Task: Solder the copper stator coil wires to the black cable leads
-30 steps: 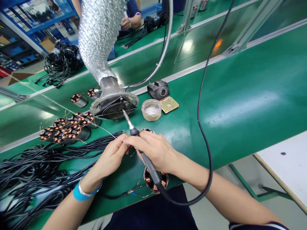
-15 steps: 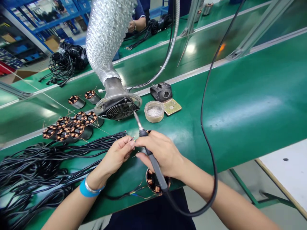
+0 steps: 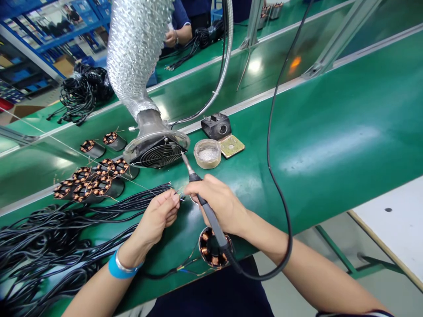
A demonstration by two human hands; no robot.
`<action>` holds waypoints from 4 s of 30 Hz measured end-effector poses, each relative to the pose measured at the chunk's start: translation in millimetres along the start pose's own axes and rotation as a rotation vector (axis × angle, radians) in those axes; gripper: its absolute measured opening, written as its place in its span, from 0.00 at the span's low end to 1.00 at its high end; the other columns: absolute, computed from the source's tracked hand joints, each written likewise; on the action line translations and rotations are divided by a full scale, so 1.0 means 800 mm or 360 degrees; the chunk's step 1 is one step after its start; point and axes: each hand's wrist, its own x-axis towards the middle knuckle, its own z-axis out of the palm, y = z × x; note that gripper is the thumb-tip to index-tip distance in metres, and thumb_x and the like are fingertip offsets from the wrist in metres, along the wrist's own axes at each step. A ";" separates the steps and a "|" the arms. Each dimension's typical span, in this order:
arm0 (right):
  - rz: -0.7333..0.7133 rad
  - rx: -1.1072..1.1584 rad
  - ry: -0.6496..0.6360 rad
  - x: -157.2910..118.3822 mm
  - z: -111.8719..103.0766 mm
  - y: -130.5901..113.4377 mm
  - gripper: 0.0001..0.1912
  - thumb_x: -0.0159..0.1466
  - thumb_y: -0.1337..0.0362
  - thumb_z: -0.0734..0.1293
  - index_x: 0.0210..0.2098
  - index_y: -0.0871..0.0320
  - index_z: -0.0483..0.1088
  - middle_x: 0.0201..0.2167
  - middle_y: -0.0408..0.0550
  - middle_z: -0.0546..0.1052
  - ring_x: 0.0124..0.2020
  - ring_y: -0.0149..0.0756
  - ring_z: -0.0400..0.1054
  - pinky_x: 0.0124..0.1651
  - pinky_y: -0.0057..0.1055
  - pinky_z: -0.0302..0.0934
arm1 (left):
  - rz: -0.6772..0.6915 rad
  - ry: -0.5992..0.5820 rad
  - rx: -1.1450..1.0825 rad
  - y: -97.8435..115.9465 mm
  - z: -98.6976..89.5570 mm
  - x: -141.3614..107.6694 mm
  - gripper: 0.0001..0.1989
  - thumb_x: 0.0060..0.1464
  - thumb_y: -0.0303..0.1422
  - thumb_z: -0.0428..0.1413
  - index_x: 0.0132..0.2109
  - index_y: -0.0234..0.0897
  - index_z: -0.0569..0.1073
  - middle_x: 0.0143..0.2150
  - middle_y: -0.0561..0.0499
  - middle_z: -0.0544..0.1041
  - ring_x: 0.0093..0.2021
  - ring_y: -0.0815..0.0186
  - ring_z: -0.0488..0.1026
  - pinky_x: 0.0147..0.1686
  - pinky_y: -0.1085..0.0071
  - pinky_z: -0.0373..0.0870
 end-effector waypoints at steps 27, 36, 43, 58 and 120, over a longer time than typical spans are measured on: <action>-0.0152 -0.0124 -0.0002 0.000 0.000 -0.019 0.12 0.68 0.72 0.61 0.50 0.60 0.69 0.32 0.48 0.76 0.29 0.34 0.62 0.35 0.34 0.62 | 0.0307 0.0171 0.0580 -0.009 0.003 -0.003 0.17 0.59 0.43 0.50 0.27 0.38 0.60 0.19 0.62 0.53 0.19 0.75 0.47 0.20 0.75 0.44; 0.0265 0.0106 0.0318 -0.022 -0.042 -0.065 0.19 0.64 0.70 0.64 0.54 0.55 0.71 0.31 0.46 0.75 0.30 0.34 0.68 0.30 0.31 0.64 | 0.0254 0.0200 0.0582 -0.011 0.007 -0.005 0.16 0.59 0.43 0.49 0.28 0.38 0.63 0.18 0.62 0.51 0.18 0.74 0.46 0.19 0.75 0.43; 0.0598 0.0355 0.0655 -0.051 -0.029 -0.058 0.10 0.63 0.67 0.65 0.43 0.52 0.75 0.31 0.44 0.77 0.28 0.34 0.69 0.30 0.30 0.62 | 0.0251 0.0267 0.0647 -0.010 0.006 -0.004 0.17 0.58 0.43 0.51 0.26 0.38 0.61 0.18 0.61 0.53 0.19 0.74 0.48 0.19 0.76 0.45; 0.0629 0.0263 0.0651 -0.045 -0.017 -0.057 0.07 0.63 0.66 0.65 0.39 0.55 0.75 0.28 0.45 0.77 0.26 0.34 0.70 0.28 0.30 0.64 | 0.0271 0.0284 0.0706 -0.006 0.010 -0.007 0.17 0.58 0.42 0.51 0.26 0.38 0.61 0.19 0.61 0.54 0.19 0.74 0.49 0.21 0.75 0.46; 0.0230 -0.0059 0.0602 -0.035 -0.024 -0.085 0.15 0.57 0.72 0.64 0.44 0.56 0.73 0.27 0.47 0.77 0.22 0.33 0.66 0.24 0.32 0.63 | 0.0390 0.0280 0.0937 -0.002 0.008 -0.010 0.16 0.59 0.41 0.50 0.25 0.38 0.60 0.23 0.58 0.54 0.25 0.71 0.51 0.27 0.72 0.50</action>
